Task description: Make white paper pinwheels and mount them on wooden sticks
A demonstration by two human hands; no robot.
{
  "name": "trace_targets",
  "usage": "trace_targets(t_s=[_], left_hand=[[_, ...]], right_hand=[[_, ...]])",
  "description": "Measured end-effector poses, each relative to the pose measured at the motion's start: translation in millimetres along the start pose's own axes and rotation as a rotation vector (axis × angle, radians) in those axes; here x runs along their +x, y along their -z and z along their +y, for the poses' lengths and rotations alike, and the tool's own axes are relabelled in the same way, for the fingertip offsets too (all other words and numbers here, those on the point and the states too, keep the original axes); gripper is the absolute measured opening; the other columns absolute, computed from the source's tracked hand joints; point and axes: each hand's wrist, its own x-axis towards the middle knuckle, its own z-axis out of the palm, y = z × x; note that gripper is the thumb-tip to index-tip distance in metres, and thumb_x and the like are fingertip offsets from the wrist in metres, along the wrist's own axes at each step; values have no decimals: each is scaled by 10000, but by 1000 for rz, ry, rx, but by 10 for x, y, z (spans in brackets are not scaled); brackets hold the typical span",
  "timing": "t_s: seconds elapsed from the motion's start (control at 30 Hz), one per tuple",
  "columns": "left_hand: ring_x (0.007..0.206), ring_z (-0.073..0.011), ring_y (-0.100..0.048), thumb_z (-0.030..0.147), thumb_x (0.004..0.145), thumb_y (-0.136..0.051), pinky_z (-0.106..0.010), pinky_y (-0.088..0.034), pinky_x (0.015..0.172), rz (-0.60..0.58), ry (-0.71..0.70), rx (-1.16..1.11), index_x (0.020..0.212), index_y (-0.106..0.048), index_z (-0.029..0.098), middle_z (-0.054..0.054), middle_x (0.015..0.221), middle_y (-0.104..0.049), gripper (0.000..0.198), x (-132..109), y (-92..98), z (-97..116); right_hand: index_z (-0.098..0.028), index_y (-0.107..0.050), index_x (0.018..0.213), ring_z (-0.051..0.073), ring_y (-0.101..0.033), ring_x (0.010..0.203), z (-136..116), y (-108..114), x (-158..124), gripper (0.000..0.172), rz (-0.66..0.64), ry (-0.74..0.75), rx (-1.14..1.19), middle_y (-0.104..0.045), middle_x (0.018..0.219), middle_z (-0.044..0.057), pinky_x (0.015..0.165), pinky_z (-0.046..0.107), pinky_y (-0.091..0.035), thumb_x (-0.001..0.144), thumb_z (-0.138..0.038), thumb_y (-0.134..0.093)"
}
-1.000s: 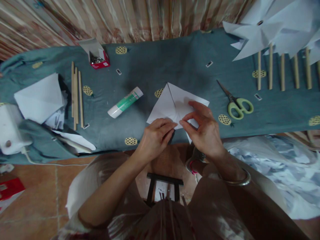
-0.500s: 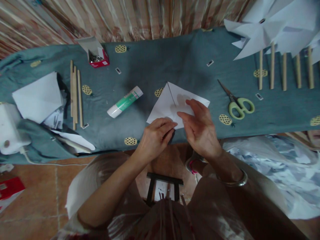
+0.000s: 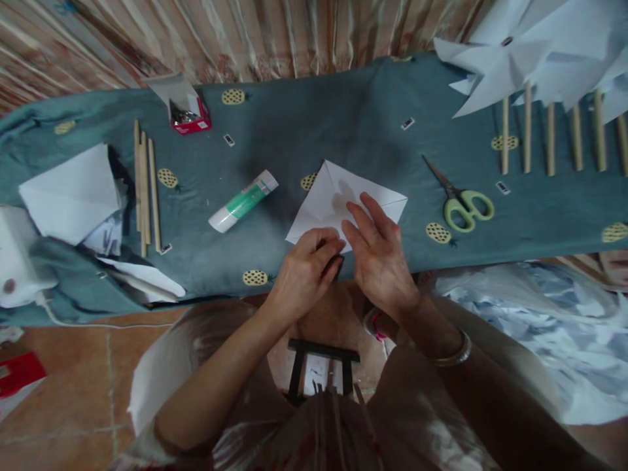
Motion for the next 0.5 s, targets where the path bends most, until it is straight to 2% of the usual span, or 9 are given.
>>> trace_targets(t_s=[0.13, 0.27, 0.4, 0.5], left_hand=[[992, -193, -635, 131, 898, -565, -351, -579, 865, -18, -16, 20, 1058, -637, 144, -95, 1054, -632, 176, 10, -6, -26], [985, -196, -633, 137, 906, -562, -358, -579, 845, -10, -58, 68, 1075, -629, 143, -99, 1047, -641, 182, 13, -9, -49], [974, -200, -628, 131, 904, -565, -357, -577, 829, -12, -93, 105, 1053, -634, 135, -104, 1037, -649, 165, 6, -11, -63], [971, -199, -624, 130, 903, -567, -351, -572, 827, -18, -101, 121, 1051, -640, 136, -103, 1035, -656, 165, 5, -4, -67]], right_hand=[[-346, -443, 1366, 273, -279, 1467, 16, 30, 10, 494, 33, 20, -14, -496, 1449, 37, 1125, 520, -346, 945, -107, -342], [-284, -461, 1360, 271, -303, 1455, 99, 128, 32, 495, 67, 36, -38, -470, 1466, 73, 1116, 498, -363, 917, -91, -351], [-176, -384, 1448, 307, -376, 1410, 248, 225, 114, 550, 86, -72, -92, -458, 1473, 158, 1109, 528, -358, 902, -114, -356], [-225, -428, 1431, 302, -466, 1341, 341, 258, 191, 494, 61, -134, -108, -514, 1432, 125, 1073, 505, -412, 941, -195, -369]])
